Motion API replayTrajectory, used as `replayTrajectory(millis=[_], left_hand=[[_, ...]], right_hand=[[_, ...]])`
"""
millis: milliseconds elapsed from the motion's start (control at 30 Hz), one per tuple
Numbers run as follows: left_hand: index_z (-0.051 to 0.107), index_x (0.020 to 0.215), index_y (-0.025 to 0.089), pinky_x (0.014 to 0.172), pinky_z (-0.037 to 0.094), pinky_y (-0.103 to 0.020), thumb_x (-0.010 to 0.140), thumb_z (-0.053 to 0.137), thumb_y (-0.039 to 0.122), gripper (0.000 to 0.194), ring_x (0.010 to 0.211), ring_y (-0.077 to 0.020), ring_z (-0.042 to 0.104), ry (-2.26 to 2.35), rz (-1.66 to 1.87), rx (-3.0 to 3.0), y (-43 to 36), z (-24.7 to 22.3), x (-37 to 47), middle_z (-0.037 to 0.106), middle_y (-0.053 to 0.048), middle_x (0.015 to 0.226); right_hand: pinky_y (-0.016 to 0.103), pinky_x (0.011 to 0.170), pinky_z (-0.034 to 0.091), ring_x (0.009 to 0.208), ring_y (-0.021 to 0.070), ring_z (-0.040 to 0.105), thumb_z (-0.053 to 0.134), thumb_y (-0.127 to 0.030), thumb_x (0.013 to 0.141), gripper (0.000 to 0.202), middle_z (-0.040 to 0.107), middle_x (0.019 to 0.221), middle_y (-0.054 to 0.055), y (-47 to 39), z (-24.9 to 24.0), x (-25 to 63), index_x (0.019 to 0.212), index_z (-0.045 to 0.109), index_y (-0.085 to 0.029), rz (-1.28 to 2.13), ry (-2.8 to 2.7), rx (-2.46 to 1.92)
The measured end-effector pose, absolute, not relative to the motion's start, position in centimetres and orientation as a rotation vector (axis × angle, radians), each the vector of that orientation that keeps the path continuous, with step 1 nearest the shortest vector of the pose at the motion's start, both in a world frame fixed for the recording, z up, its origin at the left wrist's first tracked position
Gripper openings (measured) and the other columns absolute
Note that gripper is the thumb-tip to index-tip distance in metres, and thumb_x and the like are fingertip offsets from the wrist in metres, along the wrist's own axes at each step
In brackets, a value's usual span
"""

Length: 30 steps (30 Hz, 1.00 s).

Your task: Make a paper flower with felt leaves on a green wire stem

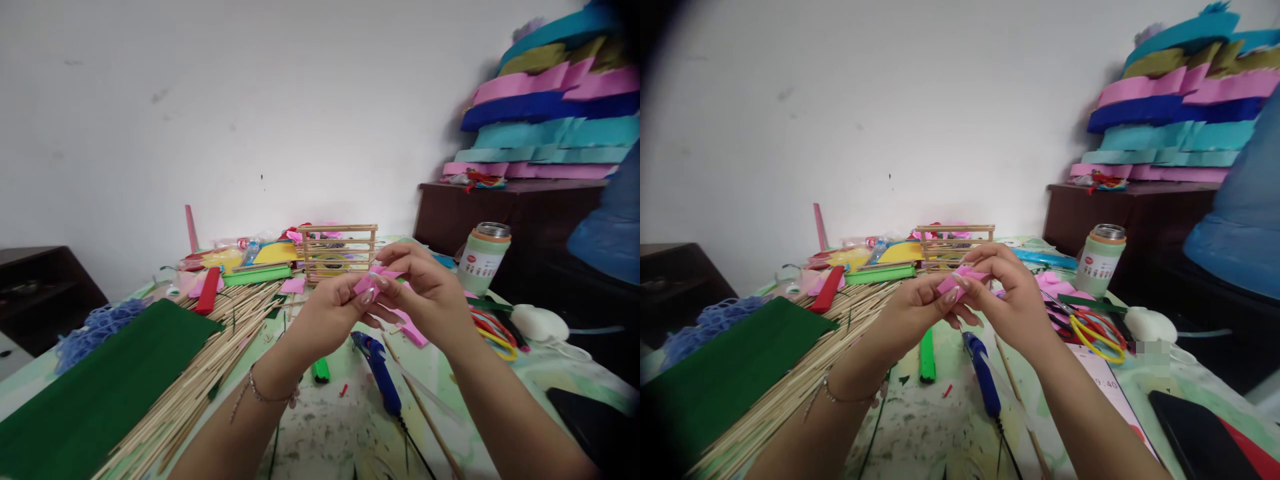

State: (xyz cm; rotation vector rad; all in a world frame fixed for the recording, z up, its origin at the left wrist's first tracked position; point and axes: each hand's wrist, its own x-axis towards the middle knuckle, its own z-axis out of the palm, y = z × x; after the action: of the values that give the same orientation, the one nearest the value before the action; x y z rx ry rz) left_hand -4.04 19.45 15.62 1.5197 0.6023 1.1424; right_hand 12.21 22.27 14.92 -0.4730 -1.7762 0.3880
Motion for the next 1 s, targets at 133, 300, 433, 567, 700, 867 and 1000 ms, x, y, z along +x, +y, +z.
replayTrajectory(millis=[133,300,433,567,700,867,1000], left_hand=[[0.069,0.088,0.013,0.063,0.055,-0.021,0.074,0.077,0.045,0.035,0.070,-0.0152,0.073,0.571,1.062,1.471,19.48,15.65,-4.13,0.073,-0.005,0.077],[0.069,0.088,0.014,0.064,0.056,-0.023,0.071,0.080,0.043,0.037,0.071,-0.0164,0.073,0.549,1.043,1.448,19.38,15.61,-4.25,0.071,-0.006,0.082],[0.069,0.094,0.014,0.064,0.056,-0.023,0.074,0.078,0.036,0.031,0.071,-0.0159,0.073,0.552,1.039,1.486,19.39,15.61,-4.26,0.071,-0.005,0.084],[0.068,0.098,0.013,0.066,0.055,-0.025,0.082,0.069,0.024,0.019,0.071,-0.0166,0.073,0.521,1.012,1.562,19.58,15.40,-4.26,0.071,-0.005,0.081],[0.068,0.106,0.016,0.070,0.056,-0.027,0.081,0.067,0.016,0.025,0.076,-0.0164,0.073,0.453,1.011,1.571,19.70,15.22,-4.39,0.072,-0.007,0.094],[0.069,0.105,0.015,0.071,0.054,-0.024,0.073,0.073,0.014,0.032,0.079,-0.0160,0.072,0.419,0.993,1.484,19.72,15.32,-4.32,0.073,-0.006,0.090],[0.070,0.089,0.012,0.069,0.053,-0.023,0.076,0.076,0.029,0.022,0.071,-0.0131,0.069,0.538,1.092,1.477,19.86,15.07,-3.74,0.071,-0.003,0.072]], right_hand=[[0.033,0.079,0.046,0.094,0.0168,0.058,0.067,-0.018,0.084,0.013,0.059,0.097,0.004,22.31,14.71,11.98,0.074,0.060,-0.020,0.393,-1.736,-0.505],[0.029,0.072,0.047,0.088,0.0145,0.058,0.065,-0.018,0.085,0.013,0.059,0.095,0.003,22.29,14.54,11.76,0.074,0.060,-0.020,0.428,-1.701,-0.513],[0.028,0.069,0.046,0.085,0.0145,0.058,0.067,-0.023,0.086,0.014,0.059,0.092,0.002,22.28,14.36,11.55,0.073,0.060,-0.020,0.487,-1.655,-0.528],[0.029,0.067,0.045,0.082,0.0150,0.058,0.068,-0.027,0.086,0.016,0.059,0.093,0.002,22.39,14.08,11.40,0.074,0.059,-0.020,0.576,-1.606,-0.549],[0.031,0.070,0.045,0.083,0.0154,0.057,0.067,-0.027,0.086,0.018,0.058,0.091,0.003,22.48,14.04,11.38,0.073,0.057,-0.020,0.586,-1.575,-0.548],[0.033,0.068,0.044,0.080,0.0160,0.057,0.064,-0.025,0.087,0.018,0.059,0.091,0.003,22.37,14.19,11.46,0.073,0.054,-0.020,0.499,-1.625,-0.552],[0.035,0.069,0.044,0.079,0.0175,0.056,0.063,-0.021,0.086,0.019,0.059,0.088,0.004,22.10,14.27,11.38,0.071,0.051,-0.020,0.377,-1.661,-0.570]])
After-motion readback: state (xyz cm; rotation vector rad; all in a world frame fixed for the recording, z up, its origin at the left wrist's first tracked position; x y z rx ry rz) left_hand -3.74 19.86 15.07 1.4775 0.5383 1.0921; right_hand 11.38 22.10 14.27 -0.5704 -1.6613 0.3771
